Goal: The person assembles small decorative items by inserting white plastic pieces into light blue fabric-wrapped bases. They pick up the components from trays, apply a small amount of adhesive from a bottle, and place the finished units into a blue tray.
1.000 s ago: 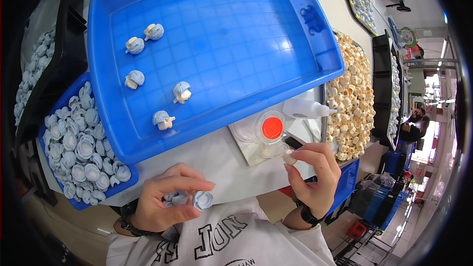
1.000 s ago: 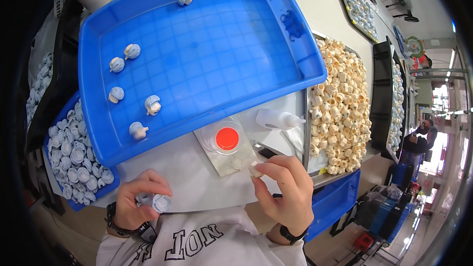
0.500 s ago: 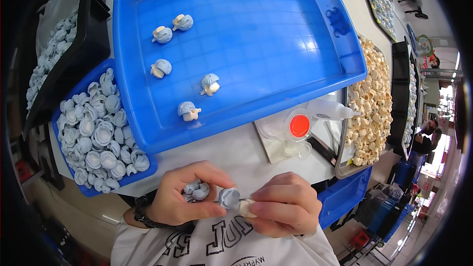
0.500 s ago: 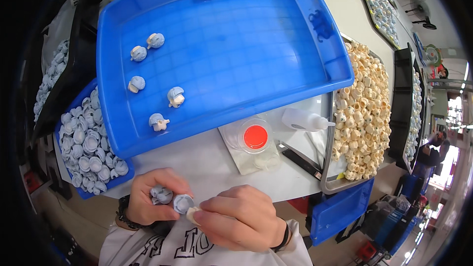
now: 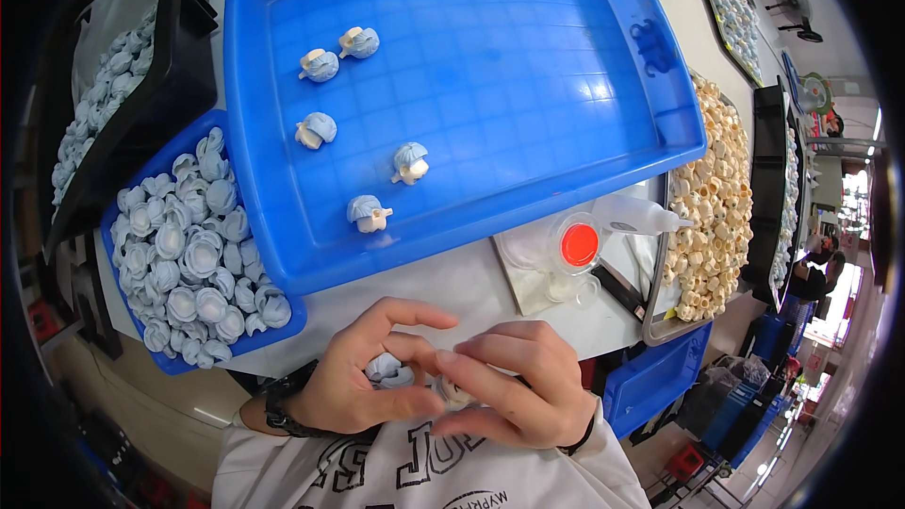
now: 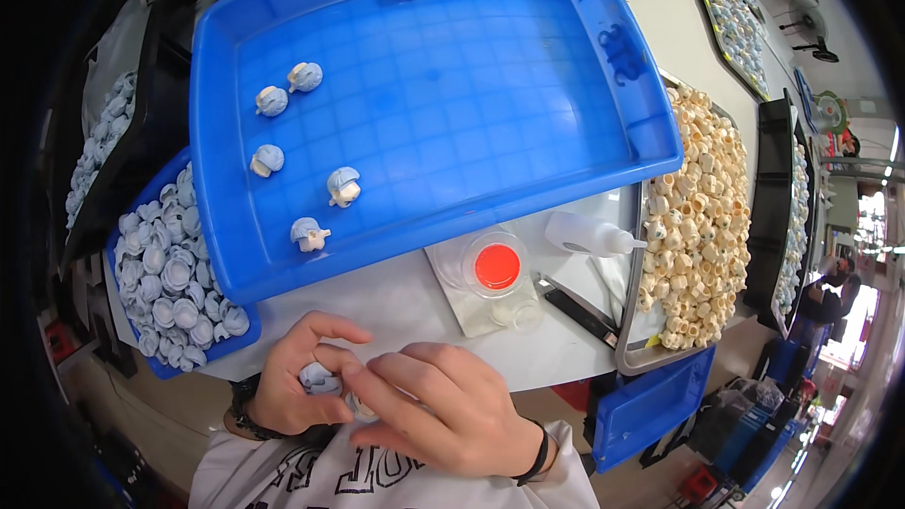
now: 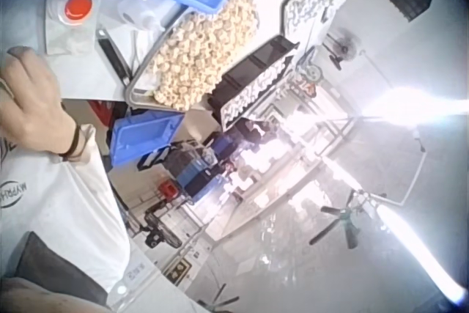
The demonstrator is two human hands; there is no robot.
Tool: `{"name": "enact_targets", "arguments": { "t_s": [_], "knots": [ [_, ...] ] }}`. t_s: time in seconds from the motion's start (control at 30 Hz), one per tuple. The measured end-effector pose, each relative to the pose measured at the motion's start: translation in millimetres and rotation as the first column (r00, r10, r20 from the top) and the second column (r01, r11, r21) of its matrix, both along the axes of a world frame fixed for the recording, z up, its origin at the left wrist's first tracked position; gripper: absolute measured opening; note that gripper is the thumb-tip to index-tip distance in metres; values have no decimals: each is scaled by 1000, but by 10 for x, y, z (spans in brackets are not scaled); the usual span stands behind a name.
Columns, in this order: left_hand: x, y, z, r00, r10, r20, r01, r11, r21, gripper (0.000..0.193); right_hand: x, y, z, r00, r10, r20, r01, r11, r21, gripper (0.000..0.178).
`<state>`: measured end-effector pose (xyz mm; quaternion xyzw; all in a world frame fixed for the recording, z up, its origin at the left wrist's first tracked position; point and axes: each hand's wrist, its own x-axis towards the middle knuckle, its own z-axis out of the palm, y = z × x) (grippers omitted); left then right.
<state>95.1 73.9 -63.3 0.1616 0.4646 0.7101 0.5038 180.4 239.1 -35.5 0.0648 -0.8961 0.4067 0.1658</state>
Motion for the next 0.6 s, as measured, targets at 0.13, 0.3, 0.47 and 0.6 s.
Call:
{"name": "enact_targets", "arguments": {
  "t_s": [0.13,0.3,0.47,0.6],
  "knots": [
    [-50,-14,61,995,-95,10,95,994,-52,49,41,-24,-50,999,-24,-34,26,997,71,41],
    [-39,33,43,993,-115,-30,112,989,-92,47,84,-12,-42,994,-57,-95,69,988,135,41],
    [-71,16,-27,941,-299,-158,299,954,-23,44,110,2,-61,986,-62,-153,82,988,132,41],
    [-10,20,29,968,-204,-145,203,979,-24,33,102,14,57,994,-86,-62,86,996,7,47]
  ]
}}
